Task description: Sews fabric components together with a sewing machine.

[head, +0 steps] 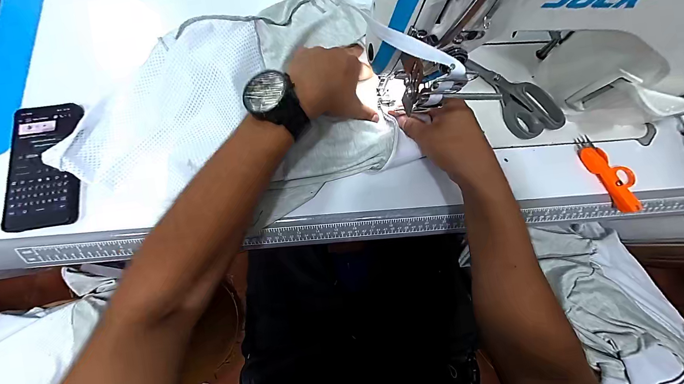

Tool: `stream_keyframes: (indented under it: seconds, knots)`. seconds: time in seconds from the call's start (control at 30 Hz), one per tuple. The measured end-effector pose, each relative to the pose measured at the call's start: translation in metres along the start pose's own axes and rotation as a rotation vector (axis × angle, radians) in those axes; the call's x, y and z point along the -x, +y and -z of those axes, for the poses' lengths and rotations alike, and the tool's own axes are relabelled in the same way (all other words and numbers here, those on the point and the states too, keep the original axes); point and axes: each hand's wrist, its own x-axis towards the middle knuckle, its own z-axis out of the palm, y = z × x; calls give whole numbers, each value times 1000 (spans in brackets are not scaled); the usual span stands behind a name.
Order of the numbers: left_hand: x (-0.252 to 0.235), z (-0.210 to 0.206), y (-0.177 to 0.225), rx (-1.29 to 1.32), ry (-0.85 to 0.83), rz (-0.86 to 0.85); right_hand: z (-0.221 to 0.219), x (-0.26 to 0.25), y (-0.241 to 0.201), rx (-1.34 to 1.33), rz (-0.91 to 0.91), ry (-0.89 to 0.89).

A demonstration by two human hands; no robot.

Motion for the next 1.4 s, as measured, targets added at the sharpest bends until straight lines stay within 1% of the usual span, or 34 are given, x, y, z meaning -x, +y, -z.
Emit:
stream_keyframes:
  seconds: [0.07,0.1,0.13,0.17,0.2,0.23,0.27,0.3,0.33,0.37,0.4,0.43,0.47,0.5,0.53,0.57,0.6,0.63,0.67,0.7,0.73,0.77,0.8,0.83,0.87,0.9,0.97,1.03,1.1,1.17,1.23,1.27,1.37,1.4]
  knots:
    - [44,-7,16,140,296,15,7,6,-3,-334,-75,-184]
    - [75,-14,36,239,461,38,9,10,-2,-506,-119,-287]
    - [105,-26,62,351,570,72,10,13,0,-675,-171,-347]
    - [130,-41,88,489,605,89,8,15,3,-841,-209,-366]
    - [141,-59,107,628,573,121,5,17,5,-989,-232,-389]
    - [139,-74,118,712,516,167,1,20,9,-1121,-241,-413]
    - [128,-86,121,739,505,228,-4,23,12,-1238,-239,-432]
    - [107,-94,118,714,571,310,-7,28,13,-1324,-219,-448]
    - [82,-100,109,641,700,386,-10,32,13,-1399,-188,-464]
    - [62,-98,97,568,780,435,-12,36,12,-1463,-162,-465]
    - [51,-89,85,516,801,443,-14,39,12,-1528,-141,-463]
    - [48,-77,74,480,813,394,-17,41,11,-1577,-125,-448]
    - [48,-64,60,479,820,293,-19,42,10,-1612,-105,-443]
    - [50,-55,43,508,842,126,-22,42,8,-1615,-77,-445]
    - [54,-48,23,562,820,-72,-24,42,8,-1567,-34,-437]
    - [59,-42,2,609,759,-259,-26,43,8,-1434,17,-397]
    - [67,-38,-16,633,649,-394,-27,44,5,-1168,83,-330]
    - [82,-31,-27,616,466,-454,-28,44,1,-793,158,-241]
    - [102,-21,-27,555,218,-443,-30,43,-4,-369,225,-122]
    - [125,-11,-16,458,-10,-389,-34,44,-10,10,286,8]
    - [149,-9,2,332,-117,-323,-39,47,-15,289,331,128]
    - [170,-10,22,170,-139,-260,-43,51,-21,462,362,236]
    - [185,-12,36,43,-121,-216,-44,56,-26,562,378,304]
    - [193,-14,44,-30,-72,-203,-46,63,-30,607,400,338]
    - [196,-16,45,-67,-4,-237,-46,72,-32,605,448,324]
    - [195,-18,43,-64,78,-306,-47,81,-33,573,524,269]
    - [189,-23,38,-27,211,-451,-51,92,-27,494,750,173]
    - [183,-27,36,-28,308,-504,-50,92,-18,390,957,81]
    - [172,-37,28,-33,377,-536,-37,92,-6,287,1040,-66]
    - [153,-54,7,8,389,-620,-22,96,12,239,1043,-160]
    - [147,-67,-7,44,397,-679,-10,97,30,214,1032,-195]
    - [150,-64,-5,56,378,-680,-6,96,34,219,1038,-198]
    - [174,-22,24,70,94,-564,-9,102,20,362,1067,-176]
    - [172,-7,36,62,71,-557,-14,106,12,413,1085,-145]
